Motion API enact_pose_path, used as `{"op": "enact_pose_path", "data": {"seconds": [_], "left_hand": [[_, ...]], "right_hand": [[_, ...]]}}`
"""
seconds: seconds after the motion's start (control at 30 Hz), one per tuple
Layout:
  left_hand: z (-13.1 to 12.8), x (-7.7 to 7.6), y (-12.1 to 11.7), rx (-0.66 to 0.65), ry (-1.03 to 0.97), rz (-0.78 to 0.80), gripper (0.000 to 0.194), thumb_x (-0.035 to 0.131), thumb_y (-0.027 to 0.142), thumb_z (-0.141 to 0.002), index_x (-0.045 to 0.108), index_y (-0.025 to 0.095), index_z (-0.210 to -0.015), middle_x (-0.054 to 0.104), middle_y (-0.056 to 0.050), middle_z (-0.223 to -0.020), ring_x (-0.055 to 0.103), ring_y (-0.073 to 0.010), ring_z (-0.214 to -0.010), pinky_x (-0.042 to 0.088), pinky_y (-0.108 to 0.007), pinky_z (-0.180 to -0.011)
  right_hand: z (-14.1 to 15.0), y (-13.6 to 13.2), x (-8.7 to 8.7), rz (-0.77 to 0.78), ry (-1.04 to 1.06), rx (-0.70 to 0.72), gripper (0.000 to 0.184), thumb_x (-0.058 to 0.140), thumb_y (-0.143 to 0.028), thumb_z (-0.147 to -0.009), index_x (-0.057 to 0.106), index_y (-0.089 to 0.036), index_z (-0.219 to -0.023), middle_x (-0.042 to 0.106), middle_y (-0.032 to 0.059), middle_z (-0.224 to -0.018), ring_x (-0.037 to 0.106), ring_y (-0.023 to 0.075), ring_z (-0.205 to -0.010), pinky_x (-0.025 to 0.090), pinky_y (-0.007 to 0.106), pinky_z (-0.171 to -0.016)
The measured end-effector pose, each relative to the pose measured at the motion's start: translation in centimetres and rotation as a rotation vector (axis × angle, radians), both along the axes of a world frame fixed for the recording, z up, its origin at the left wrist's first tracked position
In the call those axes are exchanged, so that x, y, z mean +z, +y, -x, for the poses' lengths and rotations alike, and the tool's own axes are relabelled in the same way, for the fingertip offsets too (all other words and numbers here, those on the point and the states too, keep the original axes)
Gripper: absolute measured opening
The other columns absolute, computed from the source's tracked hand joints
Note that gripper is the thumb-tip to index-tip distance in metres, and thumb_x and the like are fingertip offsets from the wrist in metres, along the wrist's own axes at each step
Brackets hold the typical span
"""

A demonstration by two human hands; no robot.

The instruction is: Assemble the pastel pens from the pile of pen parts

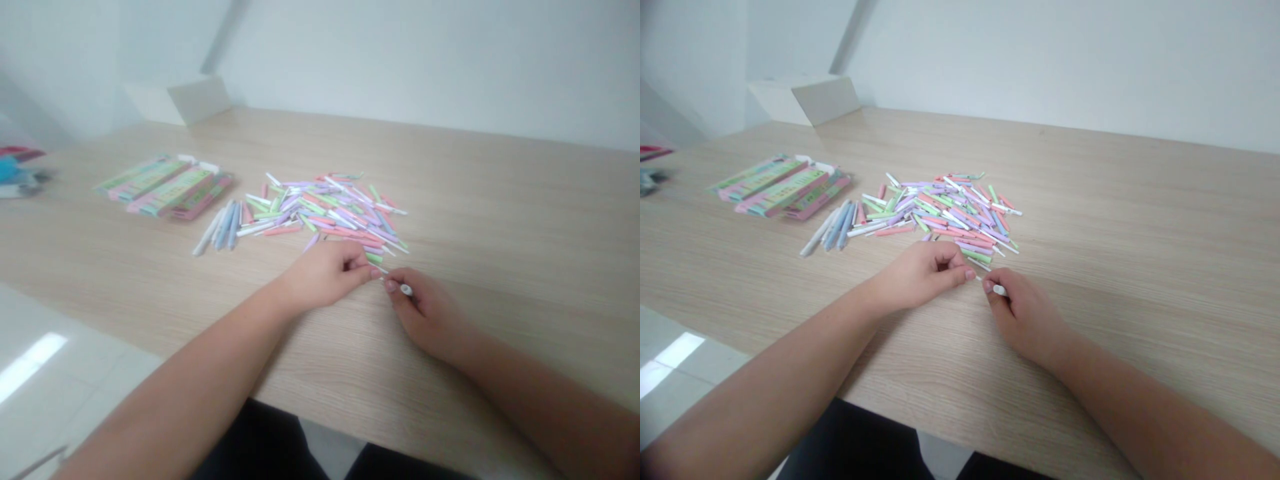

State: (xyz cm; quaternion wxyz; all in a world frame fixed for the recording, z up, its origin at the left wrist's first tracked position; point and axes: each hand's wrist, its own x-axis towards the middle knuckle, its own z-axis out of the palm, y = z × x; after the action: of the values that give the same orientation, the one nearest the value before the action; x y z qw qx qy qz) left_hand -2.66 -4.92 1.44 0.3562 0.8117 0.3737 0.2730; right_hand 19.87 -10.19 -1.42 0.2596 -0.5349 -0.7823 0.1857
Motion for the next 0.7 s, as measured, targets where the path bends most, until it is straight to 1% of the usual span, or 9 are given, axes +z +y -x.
{"op": "enact_pose_path", "data": {"seconds": [0.17, 0.47, 0.7], "left_hand": [[0.1, 0.09, 0.02, 0.003, 0.006, -0.008, 0.039, 0.058, 0.047, -0.095, 0.053, 0.018, -0.07, 0.049, 0.003, -0.064, 0.044, -0.0113, -0.062, 0.029, -0.027, -0.058], [0.16, 0.02, 0.01, 0.006, 0.001, -0.007, 0.038, 0.058, 0.046, -0.095, 0.052, 0.018, -0.07, 0.048, 0.003, -0.063, 0.044, -0.0108, -0.062, 0.029, -0.027, -0.058], [0.19, 0.32, -0.06, 0.001, 0.014, -0.017, 0.038, 0.057, 0.046, -0.096, 0.053, 0.018, -0.071, 0.049, 0.003, -0.064, 0.045, -0.0113, -0.063, 0.03, -0.027, -0.059]], "right_hand": [[0.01, 0.04, -0.18, -0.059, -0.021, -0.023, 0.021, 0.05, -0.035, -0.102, 0.066, -0.023, -0.099, 0.073, 0.0041, -0.089, 0.065, 0.0208, -0.076, 0.047, 0.033, -0.069], [0.09, -0.09, -0.03, -0.049, -0.003, -0.034, 0.019, 0.05, -0.034, -0.101, 0.066, -0.023, -0.098, 0.072, 0.0034, -0.087, 0.064, 0.0205, -0.077, 0.047, 0.033, -0.071], [0.17, -0.19, -0.02, -0.063, -0.011, -0.036, 0.02, 0.05, -0.033, -0.101, 0.066, -0.023, -0.097, 0.072, 0.0035, -0.085, 0.063, 0.0201, -0.073, 0.046, 0.032, -0.067]]}}
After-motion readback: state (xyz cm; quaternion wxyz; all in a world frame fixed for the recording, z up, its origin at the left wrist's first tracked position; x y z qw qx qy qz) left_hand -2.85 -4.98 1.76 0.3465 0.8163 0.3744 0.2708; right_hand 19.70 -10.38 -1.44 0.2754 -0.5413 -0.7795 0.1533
